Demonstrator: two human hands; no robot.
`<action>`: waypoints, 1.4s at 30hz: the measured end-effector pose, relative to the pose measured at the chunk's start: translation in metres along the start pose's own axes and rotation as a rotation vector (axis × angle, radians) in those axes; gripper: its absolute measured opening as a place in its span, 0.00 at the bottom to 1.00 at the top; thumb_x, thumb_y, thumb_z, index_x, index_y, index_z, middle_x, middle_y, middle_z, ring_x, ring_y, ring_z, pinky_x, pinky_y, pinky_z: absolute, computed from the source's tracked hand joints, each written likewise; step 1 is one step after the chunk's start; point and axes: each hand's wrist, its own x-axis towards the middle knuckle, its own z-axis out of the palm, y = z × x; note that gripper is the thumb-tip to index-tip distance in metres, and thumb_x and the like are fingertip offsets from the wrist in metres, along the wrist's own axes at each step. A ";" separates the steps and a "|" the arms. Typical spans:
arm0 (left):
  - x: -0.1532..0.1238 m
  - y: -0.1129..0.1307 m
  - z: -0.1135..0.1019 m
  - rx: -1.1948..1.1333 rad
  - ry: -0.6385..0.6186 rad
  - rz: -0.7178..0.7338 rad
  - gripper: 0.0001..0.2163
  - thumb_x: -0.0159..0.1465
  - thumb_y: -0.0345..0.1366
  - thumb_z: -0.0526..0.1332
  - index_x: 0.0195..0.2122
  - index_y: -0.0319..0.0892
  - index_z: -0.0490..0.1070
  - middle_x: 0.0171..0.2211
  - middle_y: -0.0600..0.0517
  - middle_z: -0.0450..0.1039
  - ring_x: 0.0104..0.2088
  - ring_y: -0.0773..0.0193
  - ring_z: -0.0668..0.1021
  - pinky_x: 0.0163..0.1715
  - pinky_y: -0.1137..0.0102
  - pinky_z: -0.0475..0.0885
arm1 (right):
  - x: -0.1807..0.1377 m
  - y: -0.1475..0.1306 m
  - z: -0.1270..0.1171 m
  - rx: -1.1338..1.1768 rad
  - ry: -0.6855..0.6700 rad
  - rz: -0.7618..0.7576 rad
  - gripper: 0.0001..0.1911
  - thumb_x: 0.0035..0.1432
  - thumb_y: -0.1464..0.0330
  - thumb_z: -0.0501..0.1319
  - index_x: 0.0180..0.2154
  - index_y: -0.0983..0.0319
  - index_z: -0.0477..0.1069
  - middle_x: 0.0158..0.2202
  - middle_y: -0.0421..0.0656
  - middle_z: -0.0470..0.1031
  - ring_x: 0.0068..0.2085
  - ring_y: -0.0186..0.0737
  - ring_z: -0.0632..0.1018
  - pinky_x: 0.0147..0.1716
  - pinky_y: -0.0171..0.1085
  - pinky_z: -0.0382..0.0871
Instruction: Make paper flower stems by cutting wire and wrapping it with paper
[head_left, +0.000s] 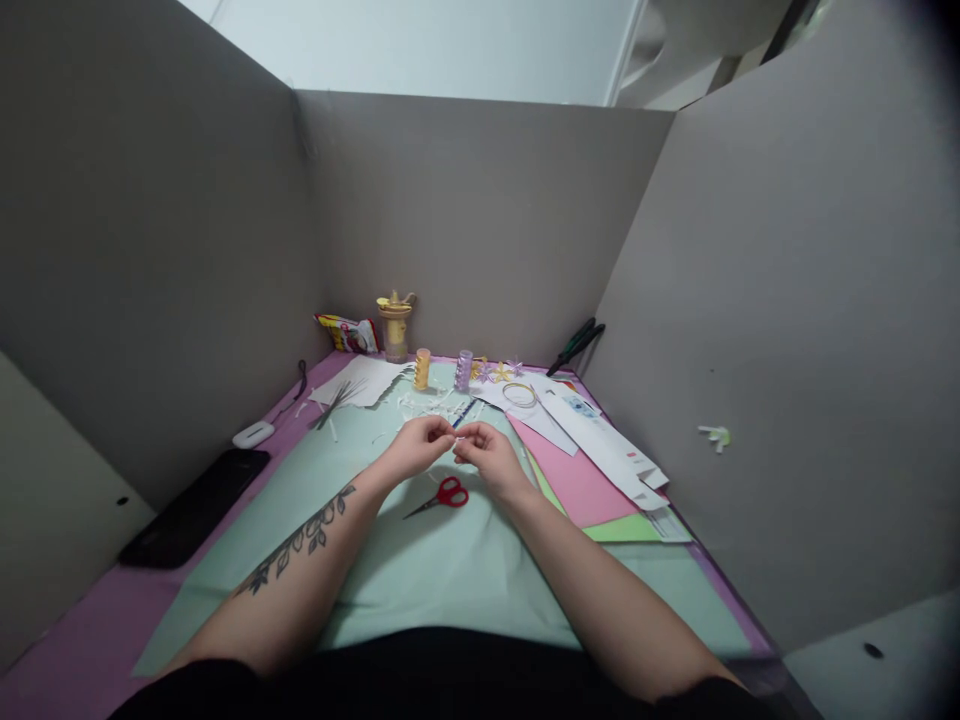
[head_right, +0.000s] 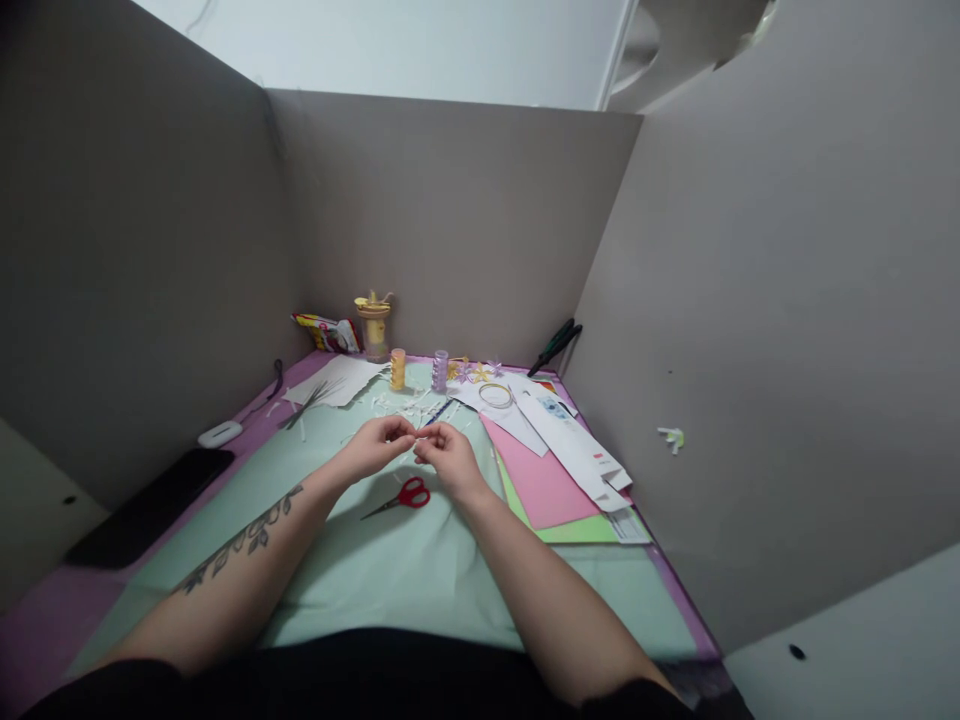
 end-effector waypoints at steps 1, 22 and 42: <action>0.001 -0.001 0.001 0.003 0.009 0.003 0.08 0.54 0.37 0.57 0.30 0.39 0.70 0.26 0.53 0.72 0.27 0.66 0.72 0.28 0.72 0.66 | 0.000 0.001 0.000 -0.006 0.006 0.004 0.11 0.45 0.65 0.65 0.30 0.62 0.69 0.21 0.37 0.71 0.25 0.34 0.73 0.29 0.36 0.67; -0.074 0.017 -0.063 0.672 0.084 -0.063 0.09 0.60 0.41 0.57 0.37 0.43 0.71 0.40 0.45 0.73 0.42 0.54 0.73 0.41 0.64 0.66 | 0.004 0.014 -0.006 -0.098 0.129 0.015 0.12 0.44 0.61 0.65 0.27 0.62 0.69 0.22 0.38 0.70 0.25 0.35 0.73 0.26 0.34 0.68; -0.176 -0.058 -0.160 1.108 0.288 -0.864 0.35 0.54 0.59 0.48 0.53 0.33 0.57 0.47 0.32 0.64 0.42 0.40 0.73 0.37 0.57 0.67 | -0.006 -0.002 0.000 -0.118 0.118 -0.030 0.11 0.46 0.61 0.65 0.28 0.61 0.69 0.23 0.39 0.70 0.27 0.36 0.73 0.29 0.35 0.67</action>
